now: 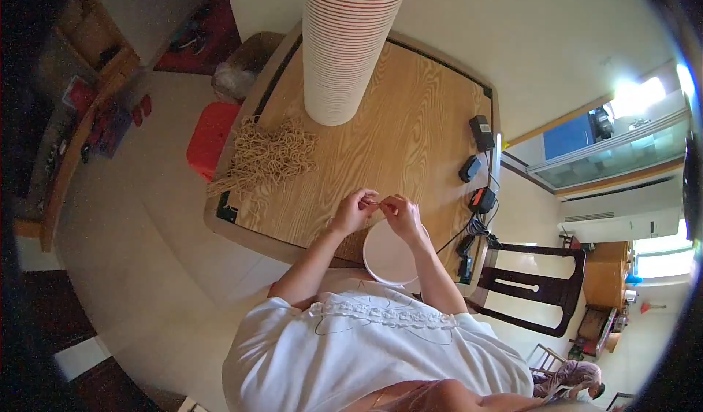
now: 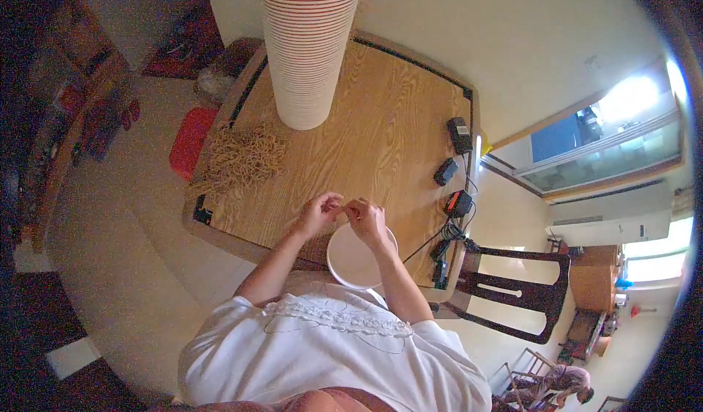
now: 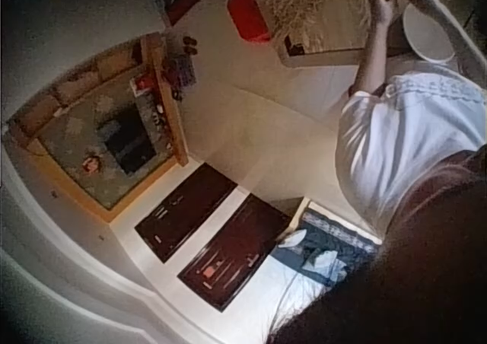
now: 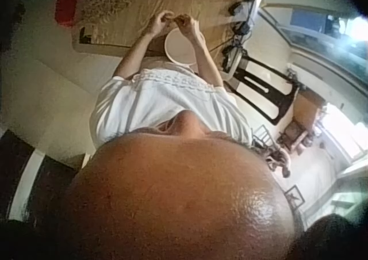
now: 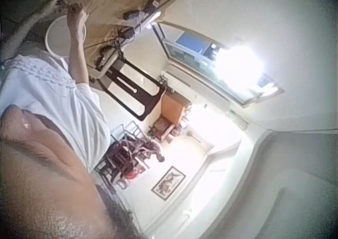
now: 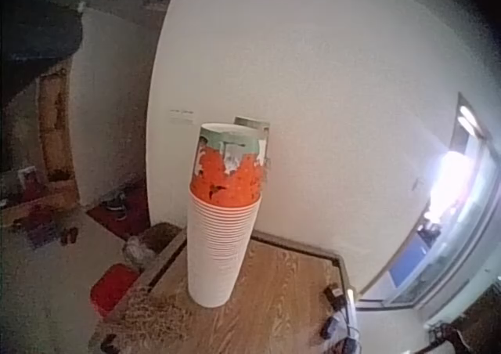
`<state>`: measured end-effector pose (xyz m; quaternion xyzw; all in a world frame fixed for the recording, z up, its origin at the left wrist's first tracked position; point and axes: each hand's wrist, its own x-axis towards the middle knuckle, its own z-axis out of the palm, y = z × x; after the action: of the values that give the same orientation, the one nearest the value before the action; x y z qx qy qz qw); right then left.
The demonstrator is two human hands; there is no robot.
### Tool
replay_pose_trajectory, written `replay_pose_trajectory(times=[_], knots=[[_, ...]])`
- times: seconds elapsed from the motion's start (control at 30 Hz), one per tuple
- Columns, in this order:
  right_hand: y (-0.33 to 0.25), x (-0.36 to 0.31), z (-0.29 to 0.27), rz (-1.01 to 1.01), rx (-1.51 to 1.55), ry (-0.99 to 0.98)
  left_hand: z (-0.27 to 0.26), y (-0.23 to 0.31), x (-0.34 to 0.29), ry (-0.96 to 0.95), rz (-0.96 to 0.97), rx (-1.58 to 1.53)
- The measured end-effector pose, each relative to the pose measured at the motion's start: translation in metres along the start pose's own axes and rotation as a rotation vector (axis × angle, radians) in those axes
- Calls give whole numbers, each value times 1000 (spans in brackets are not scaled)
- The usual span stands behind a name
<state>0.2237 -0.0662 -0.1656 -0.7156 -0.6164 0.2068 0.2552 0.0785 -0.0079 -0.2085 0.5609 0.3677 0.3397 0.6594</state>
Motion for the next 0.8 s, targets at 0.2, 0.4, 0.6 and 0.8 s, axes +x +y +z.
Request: replay_pose_trajectory(times=[0.2, 0.4, 0.6, 0.8], knots=[[-1, 1, -3, -11, -19, -29, 2, -1, 2, 7, 182, 338], [-5, 2, -6, -26, -32, -30, -4, -8, 5, 17, 133, 264], [-7, 5, -5, 9, 51, 3, -5, -7, 4, -41, -12, 92], [-5, 4, -3, -26, 29, 26, -7, -8, 1, -35, 0, 109]])
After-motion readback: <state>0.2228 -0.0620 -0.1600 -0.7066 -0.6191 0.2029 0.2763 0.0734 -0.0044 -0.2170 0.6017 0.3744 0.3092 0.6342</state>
